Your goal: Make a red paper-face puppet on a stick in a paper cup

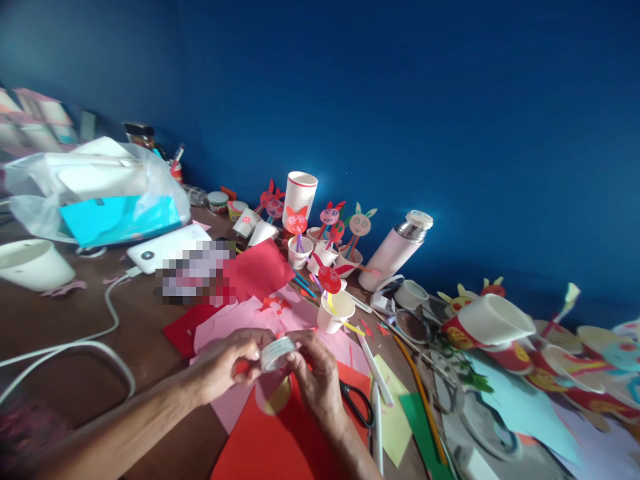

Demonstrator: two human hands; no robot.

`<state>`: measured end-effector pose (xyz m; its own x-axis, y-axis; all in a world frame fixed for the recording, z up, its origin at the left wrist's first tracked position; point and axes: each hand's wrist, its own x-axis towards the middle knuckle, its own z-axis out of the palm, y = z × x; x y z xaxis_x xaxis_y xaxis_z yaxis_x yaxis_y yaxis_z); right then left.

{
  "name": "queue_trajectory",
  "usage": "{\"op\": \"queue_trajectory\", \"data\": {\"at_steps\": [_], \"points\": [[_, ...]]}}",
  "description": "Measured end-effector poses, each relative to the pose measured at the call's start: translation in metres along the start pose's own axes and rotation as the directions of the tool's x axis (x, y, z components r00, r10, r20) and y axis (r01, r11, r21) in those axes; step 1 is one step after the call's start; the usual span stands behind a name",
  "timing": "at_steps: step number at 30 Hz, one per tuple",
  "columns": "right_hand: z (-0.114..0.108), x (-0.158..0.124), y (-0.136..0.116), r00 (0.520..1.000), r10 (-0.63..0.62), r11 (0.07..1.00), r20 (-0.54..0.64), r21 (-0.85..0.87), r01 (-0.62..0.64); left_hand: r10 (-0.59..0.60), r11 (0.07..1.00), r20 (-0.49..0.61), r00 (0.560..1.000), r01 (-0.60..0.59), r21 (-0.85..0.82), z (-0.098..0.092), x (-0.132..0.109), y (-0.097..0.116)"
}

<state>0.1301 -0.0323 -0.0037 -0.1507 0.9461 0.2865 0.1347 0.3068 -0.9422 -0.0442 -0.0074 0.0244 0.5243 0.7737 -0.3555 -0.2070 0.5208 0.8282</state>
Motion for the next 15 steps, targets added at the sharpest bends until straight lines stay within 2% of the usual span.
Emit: {"op": "queue_trajectory", "data": {"at_steps": [5,10,13,15], "points": [[0.002,-0.001,0.005,0.997,0.046,0.999,-0.062,0.027,-0.044,0.006,0.998,0.064,0.998,-0.002,-0.060,0.000,0.000,0.000],[0.008,-0.003,0.001,0.988,0.065,0.997,-0.140,0.040,-0.060,-0.009,1.000,0.103,0.995,0.011,-0.027,-0.003,0.001,0.000],[0.011,-0.004,0.000,0.986,0.105,0.992,-0.130,0.079,-0.095,-0.015,0.999,0.096,0.995,0.019,-0.036,-0.003,0.001,0.001],[0.013,-0.006,0.001,0.980,0.157,0.977,-0.120,0.166,-0.136,-0.005,0.999,0.110,0.994,0.009,-0.041,-0.001,0.000,0.002]]}}
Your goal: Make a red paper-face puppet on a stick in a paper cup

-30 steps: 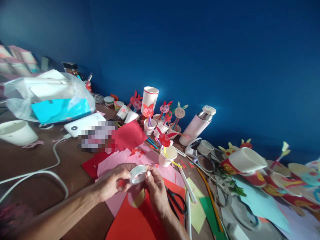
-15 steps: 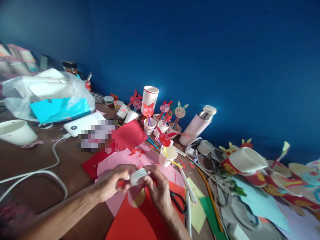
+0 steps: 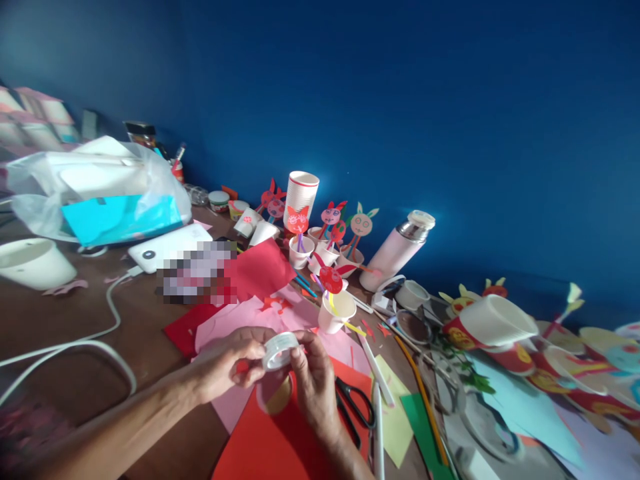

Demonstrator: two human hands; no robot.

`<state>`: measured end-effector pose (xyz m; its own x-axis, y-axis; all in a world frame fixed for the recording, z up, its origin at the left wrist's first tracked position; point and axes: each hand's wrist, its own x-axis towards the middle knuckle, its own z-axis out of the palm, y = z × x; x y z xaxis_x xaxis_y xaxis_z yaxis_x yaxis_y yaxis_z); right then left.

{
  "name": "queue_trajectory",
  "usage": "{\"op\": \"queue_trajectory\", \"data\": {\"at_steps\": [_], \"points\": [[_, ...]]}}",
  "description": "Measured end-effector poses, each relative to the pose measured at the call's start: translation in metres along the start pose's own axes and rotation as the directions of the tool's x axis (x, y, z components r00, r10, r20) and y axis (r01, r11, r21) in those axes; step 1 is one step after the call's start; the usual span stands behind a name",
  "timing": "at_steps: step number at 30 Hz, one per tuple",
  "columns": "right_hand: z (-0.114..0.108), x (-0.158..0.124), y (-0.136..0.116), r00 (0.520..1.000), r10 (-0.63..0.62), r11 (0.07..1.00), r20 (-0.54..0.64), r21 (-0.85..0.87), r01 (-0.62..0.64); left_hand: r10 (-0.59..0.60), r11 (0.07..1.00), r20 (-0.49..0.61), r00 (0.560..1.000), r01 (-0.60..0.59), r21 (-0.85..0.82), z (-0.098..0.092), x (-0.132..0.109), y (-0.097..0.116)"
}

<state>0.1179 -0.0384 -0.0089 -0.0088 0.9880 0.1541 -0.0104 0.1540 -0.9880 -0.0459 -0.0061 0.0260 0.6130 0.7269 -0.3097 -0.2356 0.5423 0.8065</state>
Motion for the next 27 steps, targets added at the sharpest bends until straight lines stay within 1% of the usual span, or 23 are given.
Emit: {"op": "queue_trajectory", "data": {"at_steps": [2,4,7,9,10,12,14,15,16,17,20,23,27], "points": [[0.002,-0.001,0.004,0.997,0.071,0.991,-0.007,0.114,-0.070,0.017,1.000,0.030,0.999,-0.017,-0.004,0.002,-0.002,0.002],[0.003,-0.002,0.008,0.990,0.142,0.970,-0.024,0.203,-0.134,0.025,1.000,0.033,0.999,-0.025,-0.005,0.004,-0.003,0.004],[0.003,-0.001,0.008,0.981,0.192,0.957,-0.031,0.226,-0.180,0.028,0.999,0.017,0.999,-0.028,0.035,0.003,-0.003,0.004],[0.001,0.001,0.003,0.985,0.168,0.976,-0.025,0.147,-0.163,0.035,0.997,-0.005,0.999,-0.035,0.072,0.003,-0.002,0.003],[-0.001,0.002,0.000,0.991,0.134,0.988,-0.016,0.075,-0.133,0.043,0.995,-0.020,0.999,-0.041,0.088,0.002,-0.002,0.002],[-0.004,0.005,-0.007,0.999,0.028,0.993,0.034,-0.114,-0.024,0.057,0.992,-0.051,0.997,-0.051,0.115,0.002,0.000,0.001],[-0.007,0.007,-0.012,0.990,-0.071,0.956,0.124,-0.273,0.103,0.056,0.992,-0.072,0.996,-0.047,0.117,0.002,0.001,-0.001],[-0.008,0.007,-0.013,0.983,-0.102,0.936,0.156,-0.321,0.148,0.047,0.993,-0.074,0.996,-0.039,0.107,0.002,0.002,-0.001],[-0.008,0.007,-0.013,0.979,-0.115,0.922,0.166,-0.350,0.167,0.035,0.995,-0.075,0.997,-0.028,0.093,0.002,0.002,-0.002],[-0.008,0.007,-0.013,0.981,-0.109,0.918,0.158,-0.362,0.160,0.024,0.997,-0.072,0.997,-0.018,0.075,0.002,0.003,-0.002],[-0.007,0.006,-0.010,0.994,-0.022,0.954,0.107,-0.295,0.053,0.002,0.999,-0.042,0.999,-0.001,0.033,-0.001,0.003,-0.003],[-0.006,0.006,-0.008,0.994,0.067,0.989,0.087,-0.135,-0.055,-0.004,1.000,-0.012,1.000,0.004,0.014,-0.003,0.003,-0.003],[-0.003,0.007,-0.007,0.988,0.148,0.985,0.051,0.087,-0.152,0.048,0.998,0.027,0.998,-0.049,0.040,-0.001,0.000,-0.002]]}}
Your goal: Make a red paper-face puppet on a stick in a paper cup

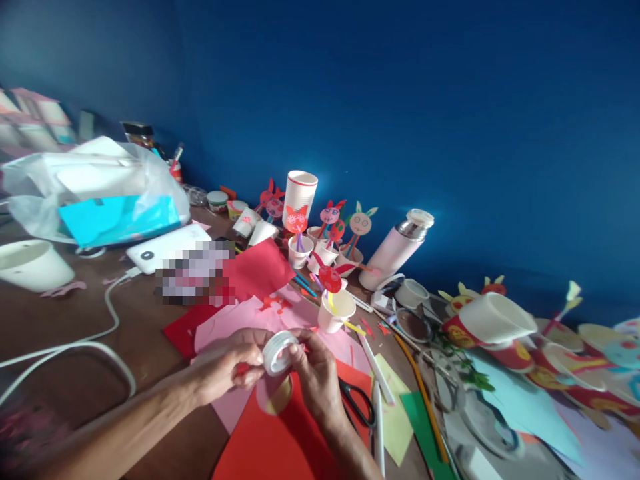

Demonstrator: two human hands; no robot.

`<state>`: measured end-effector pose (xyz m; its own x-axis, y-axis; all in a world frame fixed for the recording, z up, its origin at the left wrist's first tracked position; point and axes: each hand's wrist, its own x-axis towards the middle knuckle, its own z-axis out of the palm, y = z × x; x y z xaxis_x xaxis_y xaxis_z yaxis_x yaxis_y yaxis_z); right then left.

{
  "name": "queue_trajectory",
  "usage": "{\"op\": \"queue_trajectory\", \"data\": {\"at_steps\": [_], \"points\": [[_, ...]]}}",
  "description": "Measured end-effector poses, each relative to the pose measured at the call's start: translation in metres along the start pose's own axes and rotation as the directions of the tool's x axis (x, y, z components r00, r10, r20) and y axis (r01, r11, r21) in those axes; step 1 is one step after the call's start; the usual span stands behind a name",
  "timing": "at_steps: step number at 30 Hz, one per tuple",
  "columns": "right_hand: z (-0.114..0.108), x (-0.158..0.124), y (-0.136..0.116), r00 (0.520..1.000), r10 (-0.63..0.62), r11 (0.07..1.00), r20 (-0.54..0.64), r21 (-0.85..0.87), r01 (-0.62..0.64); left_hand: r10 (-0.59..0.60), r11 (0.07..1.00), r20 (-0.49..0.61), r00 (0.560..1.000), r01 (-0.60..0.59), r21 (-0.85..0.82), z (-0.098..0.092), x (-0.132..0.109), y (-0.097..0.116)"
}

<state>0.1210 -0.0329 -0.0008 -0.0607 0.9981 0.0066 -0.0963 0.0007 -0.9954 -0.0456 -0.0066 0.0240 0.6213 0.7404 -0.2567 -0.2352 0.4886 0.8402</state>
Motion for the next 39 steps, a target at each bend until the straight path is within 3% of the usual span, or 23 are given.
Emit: {"op": "queue_trajectory", "data": {"at_steps": [5,9,12,16,19,24,27,33,39], "points": [[0.009,-0.002,0.003,0.995,0.104,0.965,-0.006,0.245,-0.099,0.061,0.995,-0.040,0.997,-0.057,0.081,0.005,-0.002,0.003],[0.013,-0.003,0.003,0.991,0.133,0.938,0.007,0.321,-0.128,0.033,0.996,-0.051,0.998,-0.029,0.083,0.005,-0.002,0.002],[0.009,-0.001,0.000,0.996,0.090,0.980,0.029,0.175,-0.093,0.006,0.998,-0.082,0.997,-0.001,0.057,0.006,-0.001,0.001],[-0.003,0.002,-0.005,0.996,-0.019,0.981,0.085,-0.190,0.035,-0.019,0.996,-0.099,0.995,0.028,0.086,0.006,0.001,0.000],[-0.007,0.003,-0.005,0.996,-0.031,0.963,0.083,-0.266,0.052,-0.064,0.995,-0.091,0.994,0.071,0.074,0.004,0.002,-0.001],[-0.002,0.003,-0.003,0.998,0.034,0.999,0.049,-0.014,-0.034,-0.089,0.995,-0.028,0.996,0.087,-0.044,0.000,0.002,-0.001],[0.001,0.004,-0.002,0.997,0.073,0.993,0.011,0.091,-0.074,-0.101,0.994,-0.043,0.994,0.098,-0.057,0.002,0.001,0.001],[0.009,0.000,0.002,0.975,0.223,0.934,0.007,0.287,-0.215,-0.056,0.992,-0.138,0.989,0.070,0.103,0.006,-0.004,0.003],[0.023,-0.010,0.001,0.957,0.282,0.898,0.060,0.334,-0.286,-0.017,0.979,-0.157,0.987,0.049,0.198,0.008,-0.002,0.000]]}}
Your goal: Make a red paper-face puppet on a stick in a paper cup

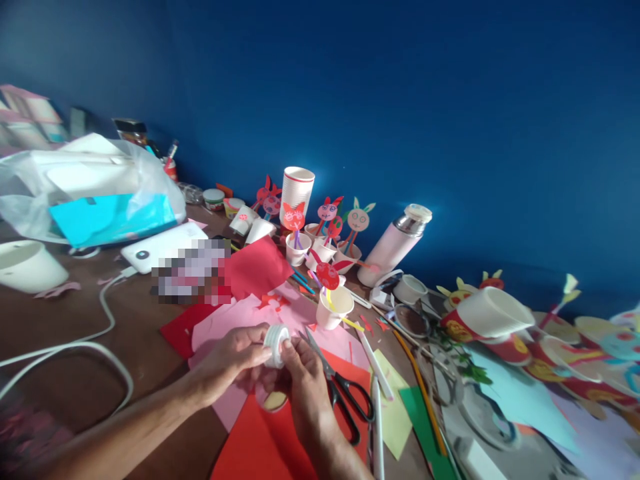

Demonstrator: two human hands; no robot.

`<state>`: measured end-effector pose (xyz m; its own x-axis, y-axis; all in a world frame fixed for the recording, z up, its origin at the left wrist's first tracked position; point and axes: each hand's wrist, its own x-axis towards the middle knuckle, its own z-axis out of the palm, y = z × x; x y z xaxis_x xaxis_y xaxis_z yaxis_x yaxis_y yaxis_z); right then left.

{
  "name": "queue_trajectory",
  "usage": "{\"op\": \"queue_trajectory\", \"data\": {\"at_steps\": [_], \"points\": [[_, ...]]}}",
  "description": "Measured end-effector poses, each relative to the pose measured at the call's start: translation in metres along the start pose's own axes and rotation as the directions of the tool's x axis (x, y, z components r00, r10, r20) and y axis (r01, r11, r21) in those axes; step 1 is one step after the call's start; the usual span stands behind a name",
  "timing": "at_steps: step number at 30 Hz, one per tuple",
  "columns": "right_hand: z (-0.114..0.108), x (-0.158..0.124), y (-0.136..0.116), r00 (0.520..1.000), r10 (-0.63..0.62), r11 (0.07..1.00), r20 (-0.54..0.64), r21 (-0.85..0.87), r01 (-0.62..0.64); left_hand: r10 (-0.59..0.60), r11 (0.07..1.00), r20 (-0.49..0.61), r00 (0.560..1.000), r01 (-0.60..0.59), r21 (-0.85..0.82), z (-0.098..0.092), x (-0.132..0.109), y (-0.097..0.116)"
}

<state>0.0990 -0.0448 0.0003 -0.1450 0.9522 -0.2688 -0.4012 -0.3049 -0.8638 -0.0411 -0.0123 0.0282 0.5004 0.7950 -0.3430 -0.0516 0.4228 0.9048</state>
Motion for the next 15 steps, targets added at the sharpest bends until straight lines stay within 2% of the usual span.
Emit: {"op": "queue_trajectory", "data": {"at_steps": [4,9,15], "points": [[0.0022,-0.0012,0.0004,1.000,-0.016,0.993,0.001,-0.120,0.016,-0.023,0.989,-0.025,0.999,0.019,-0.146,-0.0017,0.0053,-0.0031],[-0.0026,0.0009,-0.0027,0.964,-0.264,0.890,-0.005,-0.386,0.242,-0.066,0.965,-0.105,0.992,0.037,-0.261,-0.0036,0.0081,0.0000],[-0.0052,-0.0019,0.0021,0.966,-0.260,0.846,0.011,-0.479,0.233,-0.106,0.956,-0.209,0.972,0.042,-0.291,-0.0022,0.0082,0.0004]]}}
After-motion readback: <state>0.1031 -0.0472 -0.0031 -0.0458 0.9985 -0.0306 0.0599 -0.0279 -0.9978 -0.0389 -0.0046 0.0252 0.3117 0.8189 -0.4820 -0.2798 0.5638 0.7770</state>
